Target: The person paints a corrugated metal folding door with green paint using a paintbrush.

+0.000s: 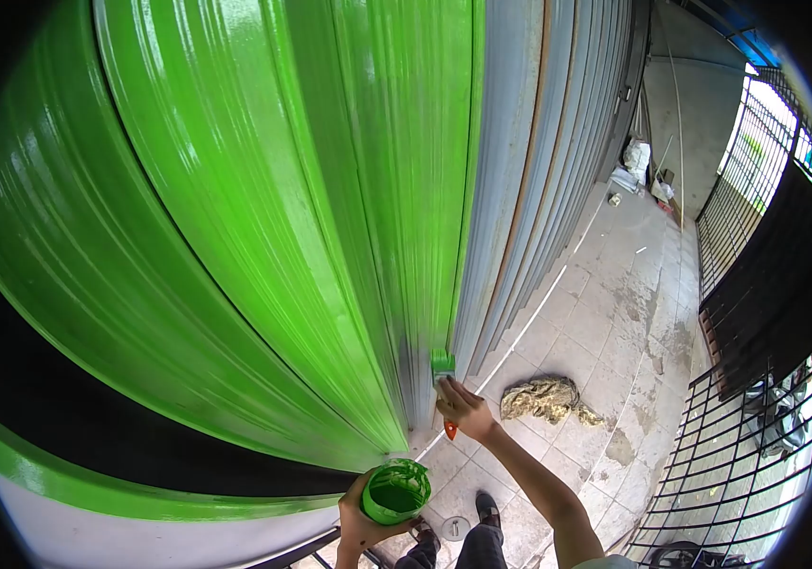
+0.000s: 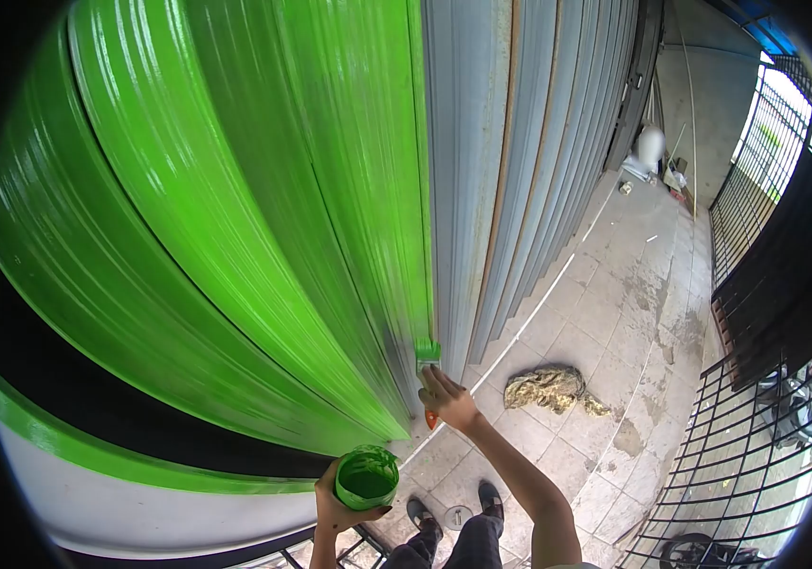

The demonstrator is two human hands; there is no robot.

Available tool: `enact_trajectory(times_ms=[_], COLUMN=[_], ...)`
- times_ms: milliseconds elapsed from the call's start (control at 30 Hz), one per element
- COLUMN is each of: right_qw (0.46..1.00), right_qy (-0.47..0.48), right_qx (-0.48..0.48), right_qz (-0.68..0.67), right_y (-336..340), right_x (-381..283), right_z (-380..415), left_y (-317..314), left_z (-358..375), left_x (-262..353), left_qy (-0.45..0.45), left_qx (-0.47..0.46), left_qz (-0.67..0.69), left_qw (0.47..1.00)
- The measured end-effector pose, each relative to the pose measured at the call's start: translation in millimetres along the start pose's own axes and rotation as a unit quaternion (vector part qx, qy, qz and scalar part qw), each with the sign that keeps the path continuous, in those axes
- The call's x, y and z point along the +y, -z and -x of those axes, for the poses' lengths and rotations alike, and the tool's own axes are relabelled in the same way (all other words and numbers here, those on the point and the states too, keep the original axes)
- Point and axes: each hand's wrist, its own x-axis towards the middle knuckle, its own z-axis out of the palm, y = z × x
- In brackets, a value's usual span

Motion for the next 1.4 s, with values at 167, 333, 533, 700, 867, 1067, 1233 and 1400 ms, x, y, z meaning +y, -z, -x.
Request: enact_trajectory(times_ms=[167, 333, 533, 700, 867, 1067, 1233, 1400], right_qw=[0.997, 0.996, 0.977, 0.994, 0.999, 0.986, 0.975, 0.998], right_qy=[0.01, 0.025, 0.043, -0.007, 0.03, 0.036, 0.028, 0.01], right_qx=[-0.064, 0.09, 0.191, 0.098, -0.022, 0.164, 0.216, 0.07], right_qz=[-0.041, 0.013, 0.082, 0.043, -0.032, 0.018, 0.036, 0.002], right_y=[-12.3, 81.6, 95.6, 23.2, 12.3, 124.8, 119.2, 31.6], right_x=[6.7, 19.4, 14.1, -1.3, 3.3, 31.2, 31.1, 14.1], right_z=[15.7, -98.0, -121.8, -50.3, -16.6, -121.9, -117.6, -21.9], left_y=[1.5, 3.4, 0.4, 1.4, 8.8, 12.3, 13.1, 13.6], left_z=[-1.0, -1.9, -0.2, 2.3, 4.7, 7.5, 4.8, 4.7], left_x=[7.0, 12.2, 5.7, 8.5, 18.2, 27.6, 36.4, 30.9], left_qy=[0.015, 0.01, 0.006, 0.012, 0.032, 0.004, 0.001, 0.006], left_qx=[-0.001, -0.013, -0.009, -0.001, -0.004, -0.009, -0.023, -0.023], left_qz=[-0.006, -0.012, -0.008, 0.004, -0.017, -0.008, -0.039, -0.018], left_qw=[1.0, 1.0, 1.0, 1.0, 0.999, 1.0, 0.999, 1.0])
